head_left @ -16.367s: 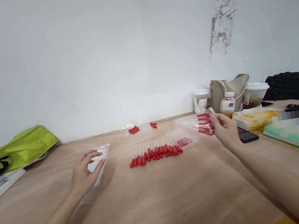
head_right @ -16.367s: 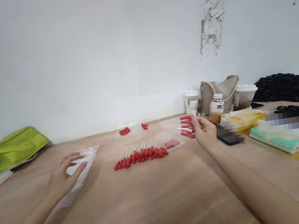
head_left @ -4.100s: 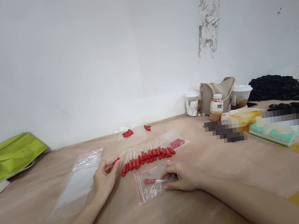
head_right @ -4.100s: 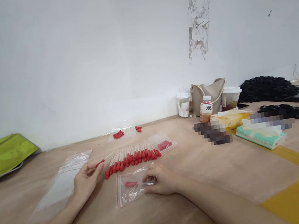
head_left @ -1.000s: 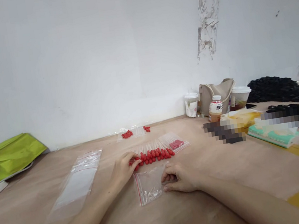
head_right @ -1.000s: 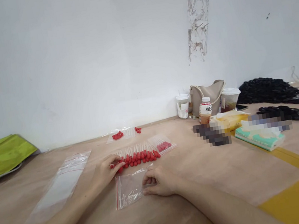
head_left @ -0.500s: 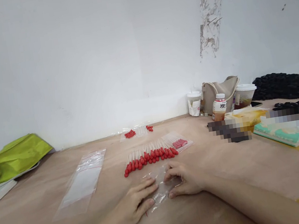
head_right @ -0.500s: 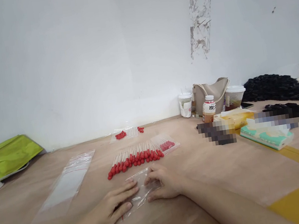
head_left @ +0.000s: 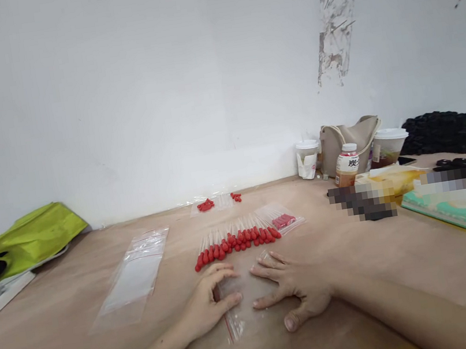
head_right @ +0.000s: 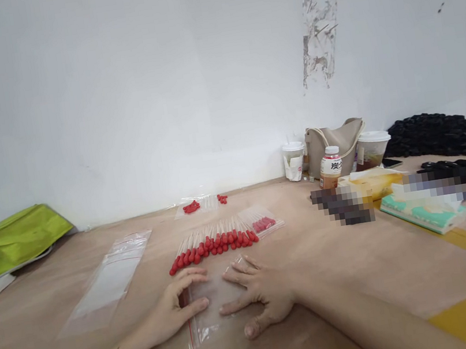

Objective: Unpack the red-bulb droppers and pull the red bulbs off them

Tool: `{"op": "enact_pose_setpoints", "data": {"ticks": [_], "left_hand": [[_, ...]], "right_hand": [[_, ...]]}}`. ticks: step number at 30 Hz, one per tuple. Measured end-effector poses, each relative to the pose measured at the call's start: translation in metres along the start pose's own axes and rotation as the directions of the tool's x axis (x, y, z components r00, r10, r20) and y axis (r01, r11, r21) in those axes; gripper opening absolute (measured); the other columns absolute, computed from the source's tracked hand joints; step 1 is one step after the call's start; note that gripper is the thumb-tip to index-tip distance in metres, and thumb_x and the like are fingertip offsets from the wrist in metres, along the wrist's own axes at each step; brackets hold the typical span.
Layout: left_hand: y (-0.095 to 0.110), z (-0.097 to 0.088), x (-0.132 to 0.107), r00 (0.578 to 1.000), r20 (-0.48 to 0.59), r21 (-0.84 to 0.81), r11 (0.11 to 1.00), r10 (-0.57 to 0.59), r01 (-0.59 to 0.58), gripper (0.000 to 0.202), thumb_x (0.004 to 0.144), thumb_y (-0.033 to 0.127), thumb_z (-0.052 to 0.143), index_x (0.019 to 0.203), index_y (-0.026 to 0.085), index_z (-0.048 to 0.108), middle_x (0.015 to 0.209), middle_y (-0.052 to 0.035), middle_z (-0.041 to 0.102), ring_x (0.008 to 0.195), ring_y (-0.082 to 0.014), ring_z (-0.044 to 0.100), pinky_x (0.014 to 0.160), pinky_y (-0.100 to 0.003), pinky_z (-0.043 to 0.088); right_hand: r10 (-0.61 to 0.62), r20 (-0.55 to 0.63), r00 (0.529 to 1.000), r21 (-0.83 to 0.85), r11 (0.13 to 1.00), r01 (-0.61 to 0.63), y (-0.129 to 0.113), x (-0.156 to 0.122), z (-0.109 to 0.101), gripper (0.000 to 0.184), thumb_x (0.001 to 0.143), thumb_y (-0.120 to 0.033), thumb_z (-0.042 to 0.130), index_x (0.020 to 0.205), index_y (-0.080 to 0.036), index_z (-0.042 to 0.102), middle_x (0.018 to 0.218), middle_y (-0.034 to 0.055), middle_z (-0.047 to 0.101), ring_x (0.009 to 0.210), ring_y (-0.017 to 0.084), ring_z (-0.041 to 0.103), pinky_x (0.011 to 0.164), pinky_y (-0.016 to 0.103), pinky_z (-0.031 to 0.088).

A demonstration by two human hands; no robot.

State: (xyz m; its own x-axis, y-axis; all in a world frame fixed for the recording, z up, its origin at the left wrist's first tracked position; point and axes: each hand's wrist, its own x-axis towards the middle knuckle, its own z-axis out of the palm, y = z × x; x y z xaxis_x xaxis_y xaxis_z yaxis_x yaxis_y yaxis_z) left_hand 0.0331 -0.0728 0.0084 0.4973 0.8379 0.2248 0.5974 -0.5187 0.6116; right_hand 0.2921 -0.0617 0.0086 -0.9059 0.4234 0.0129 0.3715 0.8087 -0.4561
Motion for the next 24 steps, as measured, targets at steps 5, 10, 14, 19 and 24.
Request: {"op": "enact_pose_setpoints", "data": {"ticks": [5, 10, 14, 19, 24], "left_hand": [[0.005, -0.005, 0.003, 0.962, 0.164, -0.120, 0.964, -0.218, 0.239, 0.021, 0.059, 0.020, 0.066, 0.074, 0.016, 0.052, 0.064, 0.0045, 0.047, 0.058, -0.0095, 0.044, 0.051, -0.019, 0.035], [0.014, -0.010, -0.007, 0.948, 0.263, -0.072, 0.977, -0.178, 0.203, 0.010, 0.067, 0.014, 0.051, 0.073, 0.016, 0.059, 0.062, 0.0036, 0.051, 0.059, -0.0095, 0.046, 0.053, -0.019, 0.035], [0.013, -0.033, -0.003, 0.975, 0.165, -0.103, 0.981, -0.146, 0.165, 0.010, 0.071, 0.023, 0.054, 0.072, 0.017, 0.061, 0.068, 0.0005, 0.060, 0.063, -0.0126, 0.054, 0.057, -0.022, 0.041], [-0.019, -0.121, -0.012, 0.934, -0.117, -0.094, 0.940, -0.338, 0.329, 0.028, 0.068, 0.040, 0.062, 0.088, 0.021, 0.062, 0.074, -0.0007, 0.066, 0.069, -0.0176, 0.062, 0.059, -0.025, 0.048], [-0.091, -0.172, -0.054, 0.771, -0.402, -0.093, 0.860, -0.494, 0.502, 0.039, 0.058, 0.045, 0.069, 0.089, 0.022, 0.063, 0.088, -0.0022, 0.068, 0.082, -0.0246, 0.064, 0.065, -0.033, 0.053]], "right_hand": [[0.016, -0.255, 0.967, 0.298, 0.952, 0.063, 0.004, 0.007, 0.000, 0.036, 0.078, -0.045, 0.051, 0.104, -0.023, 0.062, 0.115, 0.0065, 0.058, 0.108, 0.020, 0.050, 0.096, 0.039, 0.033], [0.506, -0.715, 0.483, 0.356, 0.857, -0.372, 0.051, 0.003, -0.016, 0.024, 0.075, -0.037, 0.052, 0.077, -0.017, 0.066, 0.083, 0.0060, 0.066, 0.078, 0.017, 0.059, 0.071, 0.029, 0.044], [0.736, -0.647, 0.199, 0.394, 0.547, -0.739, 0.102, -0.013, -0.042, 0.027, 0.072, -0.034, 0.053, 0.089, -0.015, 0.062, 0.096, 0.0101, 0.063, 0.089, 0.020, 0.057, 0.073, 0.028, 0.042], [0.868, -0.480, 0.126, 0.438, 0.361, -0.823, 0.145, -0.012, -0.061, 0.033, 0.068, -0.045, 0.055, 0.074, -0.014, 0.063, 0.074, 0.0121, 0.064, 0.075, 0.024, 0.060, 0.060, 0.030, 0.043], [0.907, -0.413, 0.084, 0.459, 0.286, -0.841, 0.166, 0.004, -0.062, 0.029, 0.062, -0.040, 0.061, 0.070, -0.012, 0.063, 0.076, 0.0156, 0.063, 0.076, 0.027, 0.060, 0.060, 0.034, 0.043]]}}
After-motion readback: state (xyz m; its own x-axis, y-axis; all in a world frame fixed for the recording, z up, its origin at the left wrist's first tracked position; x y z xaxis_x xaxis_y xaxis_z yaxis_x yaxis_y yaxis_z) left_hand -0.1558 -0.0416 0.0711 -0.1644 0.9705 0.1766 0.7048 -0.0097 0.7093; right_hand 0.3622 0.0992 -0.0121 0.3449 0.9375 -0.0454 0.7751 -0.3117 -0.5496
